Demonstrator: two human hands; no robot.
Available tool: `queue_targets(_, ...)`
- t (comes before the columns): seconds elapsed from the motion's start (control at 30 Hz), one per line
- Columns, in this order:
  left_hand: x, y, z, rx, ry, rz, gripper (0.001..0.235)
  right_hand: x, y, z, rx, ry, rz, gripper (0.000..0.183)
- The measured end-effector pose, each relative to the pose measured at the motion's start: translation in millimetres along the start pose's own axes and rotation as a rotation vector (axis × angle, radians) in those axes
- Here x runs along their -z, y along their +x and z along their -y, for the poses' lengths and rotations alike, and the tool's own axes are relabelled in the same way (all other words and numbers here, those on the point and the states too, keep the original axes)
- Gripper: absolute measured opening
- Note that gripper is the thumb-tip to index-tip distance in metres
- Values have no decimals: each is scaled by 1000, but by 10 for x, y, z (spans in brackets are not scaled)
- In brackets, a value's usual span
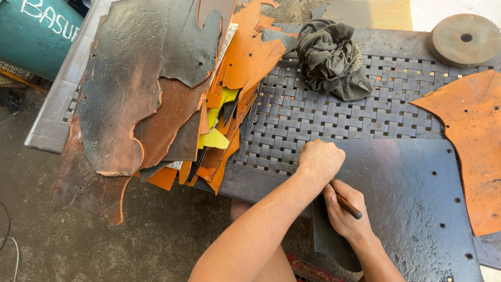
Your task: The person uses a knife to cut a small orange leather piece on a dark cutting mat. They repeatedly reposition the piece and trim its edges while seated at a low table.
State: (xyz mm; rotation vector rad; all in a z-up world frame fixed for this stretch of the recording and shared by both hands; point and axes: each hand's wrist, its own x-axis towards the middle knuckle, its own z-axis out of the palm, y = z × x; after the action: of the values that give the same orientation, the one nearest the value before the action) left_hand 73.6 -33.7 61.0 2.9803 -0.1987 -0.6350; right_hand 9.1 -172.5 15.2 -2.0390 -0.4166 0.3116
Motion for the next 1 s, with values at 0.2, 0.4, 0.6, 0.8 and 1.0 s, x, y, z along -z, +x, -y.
queue_targets(0.2,-91,52,-25,-13,-3,-33,10,191,-93,118,25,-110,-87,27)
queue_targets(0.4,-230,141,-165,18,29,-16,15,949,-98,434,-46,-171,-241,26)
queue_targets(0.6,-300,406,-792,321,47,209,16,924,912,771,133,-59,42,30)
queue_targets(0.8,-369,493,-930,266,134,275,15,268,1634,568,-55,-343,770,35)
queue_targets(1.0,-364,502,-890,249,97,286,16,175,1686,231,-61,-356,812,37)
